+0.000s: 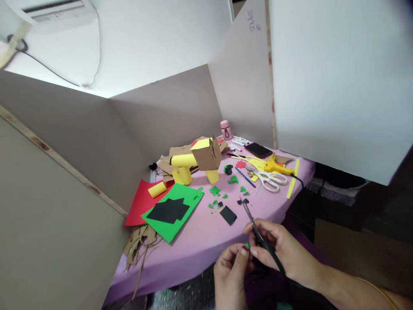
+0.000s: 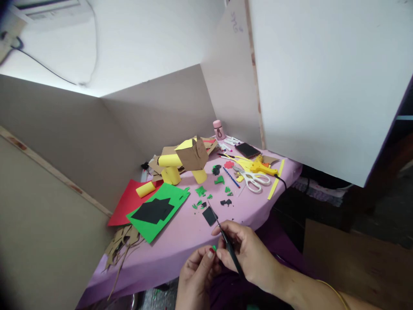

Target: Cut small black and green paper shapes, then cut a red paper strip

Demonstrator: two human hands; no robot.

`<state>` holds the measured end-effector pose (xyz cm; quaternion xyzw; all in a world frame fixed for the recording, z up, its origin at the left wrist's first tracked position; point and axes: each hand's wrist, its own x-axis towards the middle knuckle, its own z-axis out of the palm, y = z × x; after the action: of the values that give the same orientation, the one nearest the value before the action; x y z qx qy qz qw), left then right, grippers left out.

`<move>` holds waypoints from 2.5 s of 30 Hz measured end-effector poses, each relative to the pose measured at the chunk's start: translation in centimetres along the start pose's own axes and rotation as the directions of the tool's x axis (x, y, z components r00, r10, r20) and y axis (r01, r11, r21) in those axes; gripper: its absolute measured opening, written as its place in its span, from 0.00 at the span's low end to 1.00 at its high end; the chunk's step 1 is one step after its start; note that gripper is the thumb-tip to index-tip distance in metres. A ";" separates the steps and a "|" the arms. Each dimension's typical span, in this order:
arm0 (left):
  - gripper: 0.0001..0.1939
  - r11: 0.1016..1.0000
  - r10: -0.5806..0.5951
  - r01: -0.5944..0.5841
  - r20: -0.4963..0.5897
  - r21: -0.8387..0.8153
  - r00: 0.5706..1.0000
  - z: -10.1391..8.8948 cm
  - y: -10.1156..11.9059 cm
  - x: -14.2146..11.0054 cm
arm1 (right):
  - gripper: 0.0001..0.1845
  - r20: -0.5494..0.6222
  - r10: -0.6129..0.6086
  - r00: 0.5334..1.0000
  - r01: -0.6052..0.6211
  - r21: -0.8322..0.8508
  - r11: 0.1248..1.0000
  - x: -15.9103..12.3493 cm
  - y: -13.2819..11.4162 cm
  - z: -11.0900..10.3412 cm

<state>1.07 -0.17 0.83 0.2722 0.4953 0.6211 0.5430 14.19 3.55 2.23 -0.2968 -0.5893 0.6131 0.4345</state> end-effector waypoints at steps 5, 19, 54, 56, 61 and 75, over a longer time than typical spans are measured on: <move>0.16 0.997 0.071 -0.072 0.023 0.016 0.997 0.1 0.4 -0.4 | 0.19 0.050 -0.081 0.995 0.091 -0.278 0.956 -1.1 0.4 -0.8; 0.16 0.987 0.153 -0.156 0.091 0.034 0.984 0.1 -0.5 -0.3 | 0.16 0.096 -0.150 0.984 0.178 -0.568 0.803 -2.1 0.1 0.0; 0.16 0.986 0.163 -0.164 0.023 0.011 0.986 -0.1 -0.9 -0.2 | 0.15 0.091 -0.112 0.990 0.144 -0.671 0.728 -2.3 0.3 0.1; 0.16 0.985 0.169 -0.170 0.030 0.021 0.985 -0.1 -0.8 -0.2 | 0.15 0.089 -0.108 0.990 0.140 -0.673 0.726 -2.4 0.3 0.0; 0.15 0.986 0.161 -0.163 0.047 0.028 0.986 -0.3 -0.5 -0.3 | 0.14 0.096 -0.089 0.991 0.131 -0.680 0.721 -2.5 0.2 -0.1; 0.12 0.980 0.172 -0.180 0.089 0.090 0.981 0.0 1.3 -0.9 | 0.15 0.106 -0.091 0.990 0.138 -0.657 0.741 -2.5 -0.3 -0.5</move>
<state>0.74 -0.91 2.15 0.3659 0.4767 0.6304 0.4914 15.81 1.55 2.09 -0.3742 -0.7994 0.3462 0.3179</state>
